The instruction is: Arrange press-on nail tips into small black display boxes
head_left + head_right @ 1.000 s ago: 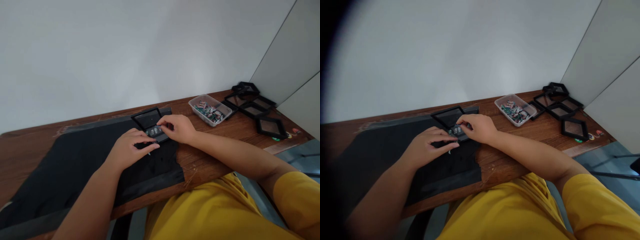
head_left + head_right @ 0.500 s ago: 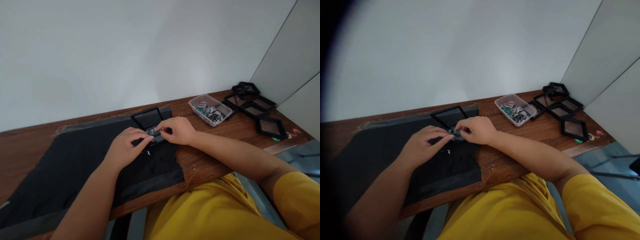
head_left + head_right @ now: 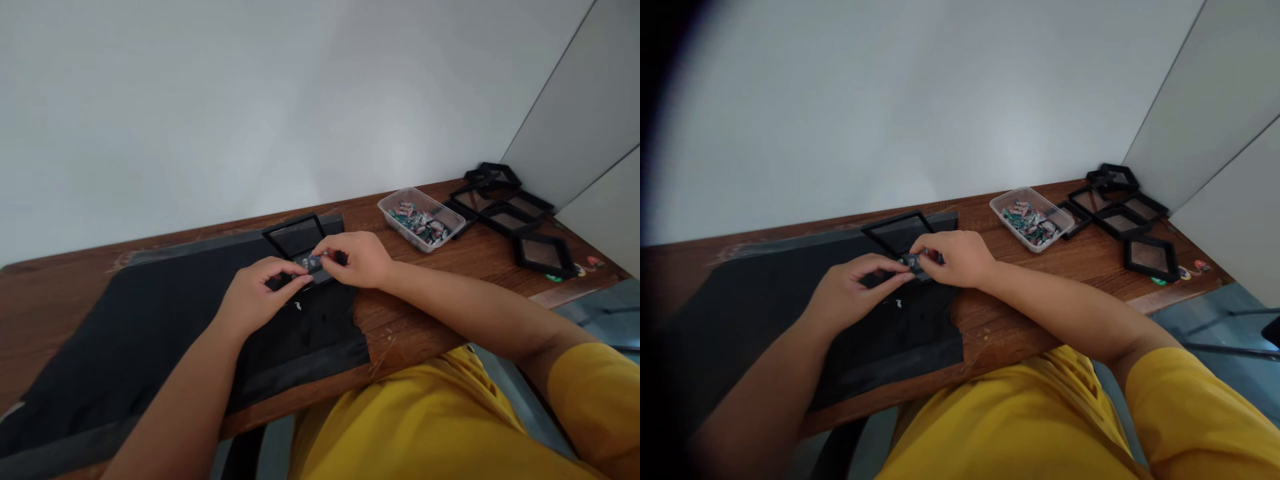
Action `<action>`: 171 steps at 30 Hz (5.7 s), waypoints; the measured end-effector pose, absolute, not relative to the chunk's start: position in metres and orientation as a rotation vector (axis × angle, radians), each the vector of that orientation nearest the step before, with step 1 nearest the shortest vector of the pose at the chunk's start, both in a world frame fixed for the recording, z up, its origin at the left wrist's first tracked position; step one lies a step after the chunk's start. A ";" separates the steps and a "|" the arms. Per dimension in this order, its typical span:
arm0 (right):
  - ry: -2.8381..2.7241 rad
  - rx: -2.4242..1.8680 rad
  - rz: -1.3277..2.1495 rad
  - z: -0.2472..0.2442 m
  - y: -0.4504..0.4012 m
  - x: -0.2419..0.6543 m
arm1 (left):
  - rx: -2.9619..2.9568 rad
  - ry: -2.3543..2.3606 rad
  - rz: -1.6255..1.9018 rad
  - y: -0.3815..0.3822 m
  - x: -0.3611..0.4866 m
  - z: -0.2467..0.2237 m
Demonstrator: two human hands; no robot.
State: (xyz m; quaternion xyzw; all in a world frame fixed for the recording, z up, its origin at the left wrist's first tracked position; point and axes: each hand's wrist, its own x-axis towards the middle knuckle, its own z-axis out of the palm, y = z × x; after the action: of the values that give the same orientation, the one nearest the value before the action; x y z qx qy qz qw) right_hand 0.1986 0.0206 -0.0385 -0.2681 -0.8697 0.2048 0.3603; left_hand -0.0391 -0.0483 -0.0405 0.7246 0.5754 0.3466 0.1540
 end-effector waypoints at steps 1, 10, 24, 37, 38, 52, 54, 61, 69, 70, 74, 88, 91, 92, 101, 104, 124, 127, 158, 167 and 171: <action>-2.242 -0.695 0.531 -0.039 0.021 0.199 | 2.054 1.660 0.968 -0.049 -0.039 -0.040; -2.255 -0.680 0.544 -0.037 0.020 0.200 | 2.169 1.662 0.910 -0.049 -0.046 -0.042; -2.291 -0.682 0.547 -0.036 0.019 0.199 | 2.566 1.599 0.765 -0.049 -0.054 -0.046; -2.299 -0.683 0.539 -0.037 0.020 0.201 | 2.563 1.528 0.719 -0.051 -0.049 -0.045; -2.302 -0.689 0.540 -0.036 0.020 0.201 | 2.561 1.530 0.713 -0.051 -0.049 -0.045; -2.326 -0.715 0.550 -0.033 0.019 0.201 | 2.482 1.491 0.755 -0.047 -0.050 -0.046; -2.324 -0.717 0.545 -0.033 0.019 0.201 | 2.487 1.475 0.757 -0.048 -0.049 -0.045; -2.336 -0.713 0.543 -0.033 0.019 0.201 | 2.494 1.467 0.741 -0.049 -0.047 -0.042; -2.361 -0.719 0.547 -0.032 0.020 0.201 | 2.473 1.484 0.797 -0.048 -0.049 -0.045; -2.369 -0.724 0.548 -0.032 0.019 0.201 | 2.469 1.484 0.801 -0.048 -0.049 -0.045; -2.394 -0.753 0.554 -0.030 0.019 0.201 | 2.480 1.472 0.815 -0.049 -0.049 -0.042; -2.465 -0.824 0.558 -0.025 0.018 0.201 | 2.521 1.534 0.996 -0.053 -0.054 -0.032; -2.509 -0.846 0.556 -0.024 0.018 0.201 | 2.431 1.661 1.052 -0.058 -0.060 -0.026; -2.524 -0.851 0.555 -0.024 0.018 0.201 | 2.390 1.721 1.027 -0.059 -0.063 -0.025; -2.660 -0.939 0.489 -0.020 0.016 0.200 | 2.201 1.866 0.676 -0.055 -0.080 -0.038; -2.680 -0.935 0.490 -0.018 0.015 0.200 | 2.230 1.838 0.683 -0.053 -0.080 -0.040; -2.690 -0.984 0.527 -0.012 0.011 0.200 | 2.248 1.784 0.713 -0.049 -0.073 -0.041; -2.706 -0.965 0.530 -0.013 0.011 0.200 | 2.230 1.783 0.698 -0.050 -0.072 -0.039; -2.663 -1.008 0.568 -0.018 0.010 0.194 | 2.160 1.841 0.546 -0.049 -0.071 -0.034; -2.709 -1.020 0.554 -0.015 0.010 0.196 | 2.136 1.870 0.589 -0.051 -0.065 -0.042; -2.725 -1.018 0.559 -0.014 0.011 0.196 | 2.135 1.888 0.579 -0.052 -0.060 -0.041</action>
State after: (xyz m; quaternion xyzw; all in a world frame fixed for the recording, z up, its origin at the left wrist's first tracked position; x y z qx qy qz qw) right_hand 0.1955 0.0108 -0.0135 -0.3423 -0.9162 0.1880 0.0898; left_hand -0.0603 -0.0523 -0.0408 0.7290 0.6449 0.1978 0.1163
